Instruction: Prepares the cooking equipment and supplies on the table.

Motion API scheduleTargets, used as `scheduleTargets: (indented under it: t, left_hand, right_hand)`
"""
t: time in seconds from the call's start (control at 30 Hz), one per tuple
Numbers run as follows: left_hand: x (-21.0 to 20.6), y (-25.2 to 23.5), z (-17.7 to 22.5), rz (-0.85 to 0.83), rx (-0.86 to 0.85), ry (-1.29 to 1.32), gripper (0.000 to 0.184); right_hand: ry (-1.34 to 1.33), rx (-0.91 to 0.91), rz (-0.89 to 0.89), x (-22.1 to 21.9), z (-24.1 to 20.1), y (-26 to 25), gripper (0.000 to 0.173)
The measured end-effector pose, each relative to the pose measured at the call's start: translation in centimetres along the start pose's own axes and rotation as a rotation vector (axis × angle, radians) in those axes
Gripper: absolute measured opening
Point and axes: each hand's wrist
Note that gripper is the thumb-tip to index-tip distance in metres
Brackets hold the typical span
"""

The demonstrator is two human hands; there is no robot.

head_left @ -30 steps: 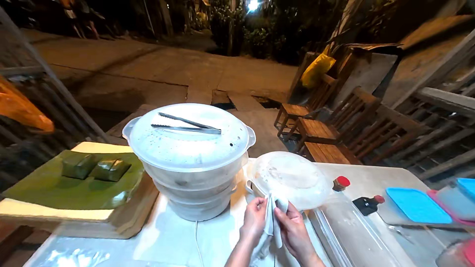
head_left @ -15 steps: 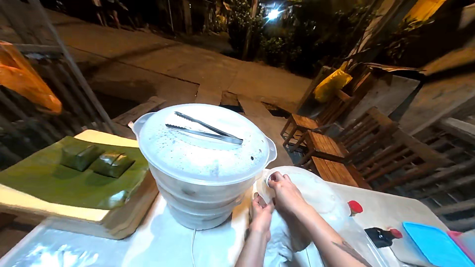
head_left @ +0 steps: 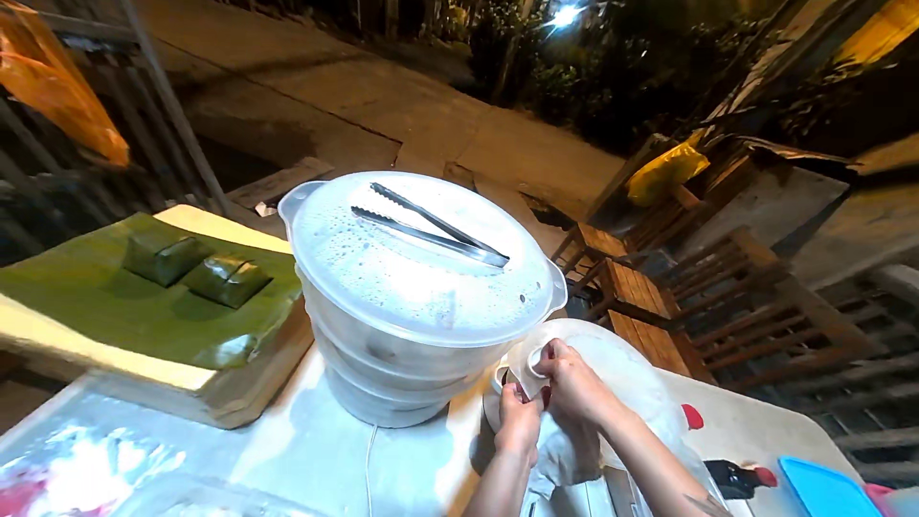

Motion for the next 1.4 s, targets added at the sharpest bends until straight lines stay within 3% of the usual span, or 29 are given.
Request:
scheduleTargets:
  t: [0.07, 0.2, 0.3, 0.33, 0.43, 0.5, 0.57, 0.63, 0.7, 0.73, 0.8, 0.9, 1.0, 1.17, 1.3, 1.4]
  left_hand:
    - [0.0, 0.1, 0.1, 0.000, 0.002, 0.000, 0.046]
    - [0.9, 2.4, 0.8, 0.086, -0.095, -0.218, 0.062]
    - [1.8, 5.4, 0.9, 0.154, -0.383, -0.323, 0.031]
    - [2.0, 6.2, 1.1, 0.112, -0.405, -0.321, 0.028]
    - [4.5, 7.6, 2.2, -0.254, -0.352, -0.378, 0.056]
    - [6.3, 7.8, 3.0, -0.456, -0.328, -0.451, 0.047]
    - [7.5, 8.1, 3.6, -0.547, -0.262, -0.512, 0.028]
    - [8.2, 8.4, 3.9, -0.527, -0.209, -0.383, 0.012]
    - [8.4, 9.0, 4.5, -0.461, -0.125, -0.143, 0.022]
    - [8.3, 9.2, 5.0, -0.425, -0.117, -0.151, 0.024]
    - [8.2, 9.4, 5.8, -0.328, -0.150, -0.408, 0.020]
    - [8.3, 10.0, 7.5, -0.287, -0.145, -0.687, 0.014]
    - [8.8, 10.2, 8.0, -0.304, -0.091, -0.424, 0.011]
    - [6.3, 7.2, 4.2, -0.189, -0.439, -0.360, 0.021]
    - [3.8, 2.9, 1.8, -0.016, -0.693, -0.668, 0.030]
    - [2.2, 0.9, 2.3, 0.037, -0.661, -1.010, 0.040]
  right_hand:
    - [-0.050, 0.040, -0.012, 0.0, 0.1, 0.4, 0.023]
    - [-0.386, 0.032, 0.206, 1.3, 0.9, 3.4, 0.029]
    - [-0.547, 0.034, 0.237, 0.1, 0.7, 6.8, 0.030]
    - [-0.616, 0.068, 0.203, -0.7, 0.4, 7.9, 0.027]
    - [-0.912, 0.294, -0.021, -3.2, 0.3, 9.8, 0.020]
    - [-1.086, 0.394, -0.074, -4.3, 0.6, 9.4, 0.020]
    - [-1.152, 0.395, -0.043, -5.0, 0.7, 9.0, 0.017]
    - [-1.112, 0.358, 0.020, -5.0, 1.0, 9.2, 0.022]
    - [-0.886, 0.269, 0.219, -4.1, 2.6, 9.1, 0.032]
    - [-0.734, 0.194, 0.334, -3.6, 4.0, 8.7, 0.030]
    - [-0.463, 0.048, 0.463, -2.6, 7.1, 7.3, 0.028]
    - [-0.319, 0.006, 0.488, -2.2, 10.4, 5.0, 0.034]
    - [-0.269, -0.007, 0.425, -2.3, 11.6, 3.1, 0.045]
    - [-0.240, 0.050, 0.500, -3.2, 11.5, 1.2, 0.032]
    - [-0.245, 0.129, 0.535, -3.4, 11.4, 0.7, 0.020]
    - [-0.242, 0.135, 0.518, -3.5, 11.4, 0.8, 0.018]
Point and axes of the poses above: each hand's wrist, its own y-axis away from the middle knuckle, its own x-axis out of the back of the hand, z = x × y, and after that the axes turned 9 degrees about -z, right-handed
